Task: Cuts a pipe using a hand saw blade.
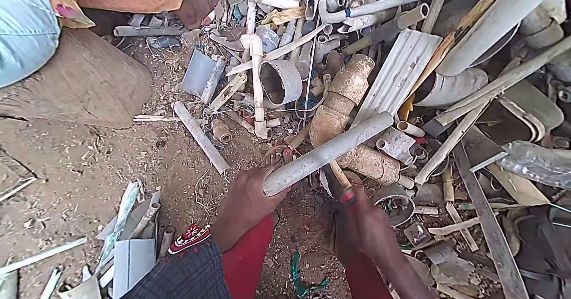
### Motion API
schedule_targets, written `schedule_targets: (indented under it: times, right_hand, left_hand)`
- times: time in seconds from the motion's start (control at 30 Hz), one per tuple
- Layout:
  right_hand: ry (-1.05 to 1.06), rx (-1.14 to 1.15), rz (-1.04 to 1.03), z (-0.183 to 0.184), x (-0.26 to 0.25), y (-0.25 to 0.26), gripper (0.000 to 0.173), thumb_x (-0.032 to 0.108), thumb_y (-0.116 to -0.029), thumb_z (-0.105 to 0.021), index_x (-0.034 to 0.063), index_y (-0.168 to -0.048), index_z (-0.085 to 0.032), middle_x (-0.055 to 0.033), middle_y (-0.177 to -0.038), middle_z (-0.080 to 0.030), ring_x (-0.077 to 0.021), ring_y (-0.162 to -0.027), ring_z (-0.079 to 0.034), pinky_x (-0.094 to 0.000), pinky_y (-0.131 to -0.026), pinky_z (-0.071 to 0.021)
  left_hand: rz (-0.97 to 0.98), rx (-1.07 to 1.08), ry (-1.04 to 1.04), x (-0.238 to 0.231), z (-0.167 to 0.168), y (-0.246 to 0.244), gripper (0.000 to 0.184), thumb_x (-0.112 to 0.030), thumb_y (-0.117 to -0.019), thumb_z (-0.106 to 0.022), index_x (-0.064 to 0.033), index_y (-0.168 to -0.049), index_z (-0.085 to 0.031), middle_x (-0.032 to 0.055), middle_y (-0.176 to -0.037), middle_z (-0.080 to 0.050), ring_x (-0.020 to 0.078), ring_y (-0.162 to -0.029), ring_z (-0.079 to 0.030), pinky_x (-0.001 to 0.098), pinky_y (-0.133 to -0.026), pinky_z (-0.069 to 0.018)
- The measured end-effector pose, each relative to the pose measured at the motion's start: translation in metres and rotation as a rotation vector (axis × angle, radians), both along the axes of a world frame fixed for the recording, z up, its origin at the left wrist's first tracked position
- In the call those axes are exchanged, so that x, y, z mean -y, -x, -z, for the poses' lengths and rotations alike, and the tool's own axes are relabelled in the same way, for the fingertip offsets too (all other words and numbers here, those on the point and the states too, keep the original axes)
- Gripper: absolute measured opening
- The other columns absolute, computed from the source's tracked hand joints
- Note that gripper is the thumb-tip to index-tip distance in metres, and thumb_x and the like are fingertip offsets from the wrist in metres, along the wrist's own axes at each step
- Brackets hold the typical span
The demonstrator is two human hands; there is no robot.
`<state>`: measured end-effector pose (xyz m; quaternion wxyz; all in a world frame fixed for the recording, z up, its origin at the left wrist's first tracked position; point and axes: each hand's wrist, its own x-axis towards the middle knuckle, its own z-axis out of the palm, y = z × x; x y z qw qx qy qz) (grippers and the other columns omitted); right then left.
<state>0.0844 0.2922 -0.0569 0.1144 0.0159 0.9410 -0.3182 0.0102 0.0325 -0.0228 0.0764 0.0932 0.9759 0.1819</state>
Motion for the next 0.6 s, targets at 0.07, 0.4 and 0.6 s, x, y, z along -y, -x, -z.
schedule_targets:
  times: [0.07,0.4,0.6]
  right_hand:
    - [0.106,0.088,0.248,0.01,-0.027,0.018,0.044,0.03,-0.1067,-0.047,-0.0101,-0.124,-0.055,-0.0155,-0.068,-0.061,-0.0315,-0.057,-0.063,-0.0518,-0.055,-0.0533]
    - [0.794,0.332,0.547,0.008,-0.035,0.022,0.053,0.049,-0.1077,-0.024,0.0068,-0.113,-0.054,0.0069,-0.057,-0.05,-0.0058,-0.038,-0.044,-0.0241,-0.036,-0.0426]
    - [0.75,0.538,-0.242,-0.029,0.019,0.001,0.064,0.057,-0.1077,-0.03,0.002,-0.12,-0.061,-0.0033,-0.069,-0.052,-0.0143,-0.055,-0.051,-0.0355,-0.053,-0.0468]
  left_hand:
    - [0.006,0.012,-0.025,0.001,-0.001,0.0,0.063,-0.058,-0.0792,-0.072,-0.0006,-0.107,-0.075,0.0174,-0.092,-0.075,0.0367,-0.086,-0.073,0.0572,-0.08,-0.0558]
    - [-0.022,0.359,-0.621,0.012,0.006,-0.004,0.073,-0.054,-0.0822,-0.079,-0.0122,-0.14,-0.062,-0.0027,-0.132,-0.067,-0.0007,-0.12,-0.061,0.0201,-0.104,-0.0501]
    - [-0.189,0.273,-0.41,0.009,0.005,-0.004,0.054,-0.033,-0.0753,-0.083,-0.0071,-0.121,-0.07,0.0017,-0.107,-0.075,0.0044,-0.098,-0.069,0.0274,-0.092,-0.0559]
